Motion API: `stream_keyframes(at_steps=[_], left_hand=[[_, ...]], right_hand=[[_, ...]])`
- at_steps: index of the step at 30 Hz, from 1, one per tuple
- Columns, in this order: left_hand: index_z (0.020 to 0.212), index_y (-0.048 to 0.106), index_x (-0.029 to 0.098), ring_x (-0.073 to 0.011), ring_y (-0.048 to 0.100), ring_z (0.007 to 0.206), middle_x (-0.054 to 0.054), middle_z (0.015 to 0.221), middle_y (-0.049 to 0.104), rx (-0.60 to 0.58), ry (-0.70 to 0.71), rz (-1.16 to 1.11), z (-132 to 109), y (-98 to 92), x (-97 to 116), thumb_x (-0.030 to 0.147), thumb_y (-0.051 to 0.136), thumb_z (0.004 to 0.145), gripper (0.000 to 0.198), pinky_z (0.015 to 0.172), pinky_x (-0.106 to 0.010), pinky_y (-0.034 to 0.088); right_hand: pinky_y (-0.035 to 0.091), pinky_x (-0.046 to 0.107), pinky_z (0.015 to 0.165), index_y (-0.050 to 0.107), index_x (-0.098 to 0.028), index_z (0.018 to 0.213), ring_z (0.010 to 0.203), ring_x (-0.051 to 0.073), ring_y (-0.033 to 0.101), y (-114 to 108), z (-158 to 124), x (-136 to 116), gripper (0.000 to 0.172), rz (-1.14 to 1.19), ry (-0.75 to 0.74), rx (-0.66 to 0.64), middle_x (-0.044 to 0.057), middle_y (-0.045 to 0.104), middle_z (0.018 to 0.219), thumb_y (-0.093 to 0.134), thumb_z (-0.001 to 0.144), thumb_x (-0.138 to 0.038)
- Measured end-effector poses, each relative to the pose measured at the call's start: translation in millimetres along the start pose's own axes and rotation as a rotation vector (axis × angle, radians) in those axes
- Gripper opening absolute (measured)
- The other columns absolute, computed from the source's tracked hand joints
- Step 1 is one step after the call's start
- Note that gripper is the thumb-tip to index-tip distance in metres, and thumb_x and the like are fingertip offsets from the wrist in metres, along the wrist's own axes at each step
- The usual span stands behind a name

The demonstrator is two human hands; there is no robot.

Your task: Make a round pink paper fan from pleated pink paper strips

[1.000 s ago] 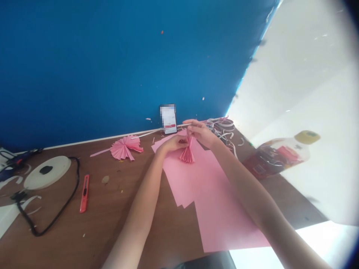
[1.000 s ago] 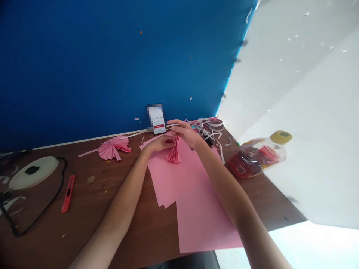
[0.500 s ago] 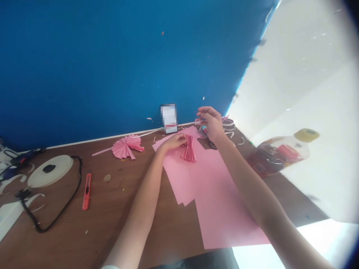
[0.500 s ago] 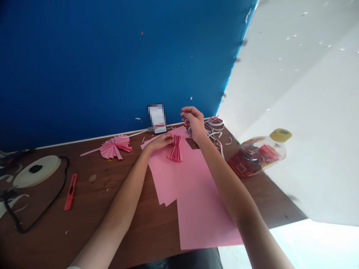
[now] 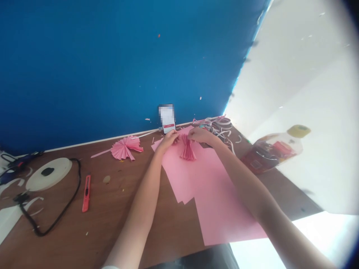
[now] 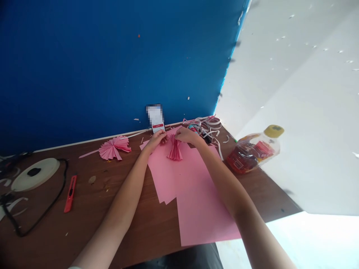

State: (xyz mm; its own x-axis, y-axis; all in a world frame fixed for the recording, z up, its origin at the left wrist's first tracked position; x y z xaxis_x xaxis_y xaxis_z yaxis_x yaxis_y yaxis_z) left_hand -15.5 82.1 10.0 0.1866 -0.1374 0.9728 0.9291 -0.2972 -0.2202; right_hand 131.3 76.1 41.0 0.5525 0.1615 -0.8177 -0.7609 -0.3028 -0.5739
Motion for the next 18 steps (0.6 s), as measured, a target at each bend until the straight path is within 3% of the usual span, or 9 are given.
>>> stream_keyframes(at_steps=[3,10,14,18], left_hand=[[0.083,0.05,0.017,-0.0095,0.055,0.066,-0.003,0.078,0.061,0.001,0.008,0.0,1,0.1,-2,0.035,0.045,0.084,0.019,0.062,-0.022,0.04],[0.087,0.053,0.017,-0.0098,0.054,0.065,-0.003,0.078,0.059,-0.044,0.083,-0.063,5,0.0,-3,0.037,0.05,0.083,0.021,0.062,-0.024,0.04],[0.084,0.053,0.016,-0.0093,0.053,0.066,-0.002,0.077,0.059,-0.036,0.061,-0.107,3,-2.3,-4,0.035,0.05,0.082,0.018,0.062,-0.023,0.04],[0.082,0.053,0.016,-0.01,0.055,0.069,-0.004,0.081,0.061,-0.045,0.038,-0.246,1,-2.5,-3,0.032,0.051,0.082,0.016,0.065,-0.023,0.041]], right_hand=[[0.03,0.027,0.045,0.058,-0.018,0.051,0.047,0.011,0.043,11,1,-6,0.02,0.005,-0.059,-0.032,0.003,0.055,0.052,0.061,0.067,-0.029],[0.033,0.027,0.053,0.057,-0.017,0.058,0.056,0.013,0.047,24,8,-10,0.018,-0.066,-0.159,0.13,0.002,0.056,0.057,0.054,0.071,-0.03],[0.03,0.026,0.052,0.05,-0.017,0.055,0.053,0.011,0.041,24,6,-8,0.02,0.033,-0.13,0.167,-0.001,0.049,0.053,0.051,0.072,-0.028],[0.029,0.025,0.049,0.045,-0.019,0.052,0.051,0.01,0.039,13,6,-1,0.019,0.267,-0.042,0.293,-0.003,0.044,0.051,0.051,0.069,-0.023]])
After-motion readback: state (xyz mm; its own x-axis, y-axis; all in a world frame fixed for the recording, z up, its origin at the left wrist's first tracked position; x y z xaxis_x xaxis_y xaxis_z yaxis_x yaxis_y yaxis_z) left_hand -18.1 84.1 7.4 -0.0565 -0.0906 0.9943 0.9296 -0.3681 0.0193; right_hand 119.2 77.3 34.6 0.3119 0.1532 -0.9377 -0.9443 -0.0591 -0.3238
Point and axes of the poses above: each hand's wrist, its own z-axis towards the middle knuckle, its own y-axis out of the palm, x = y × z, the point moved 8 cm from there along z, towards the middle knuckle
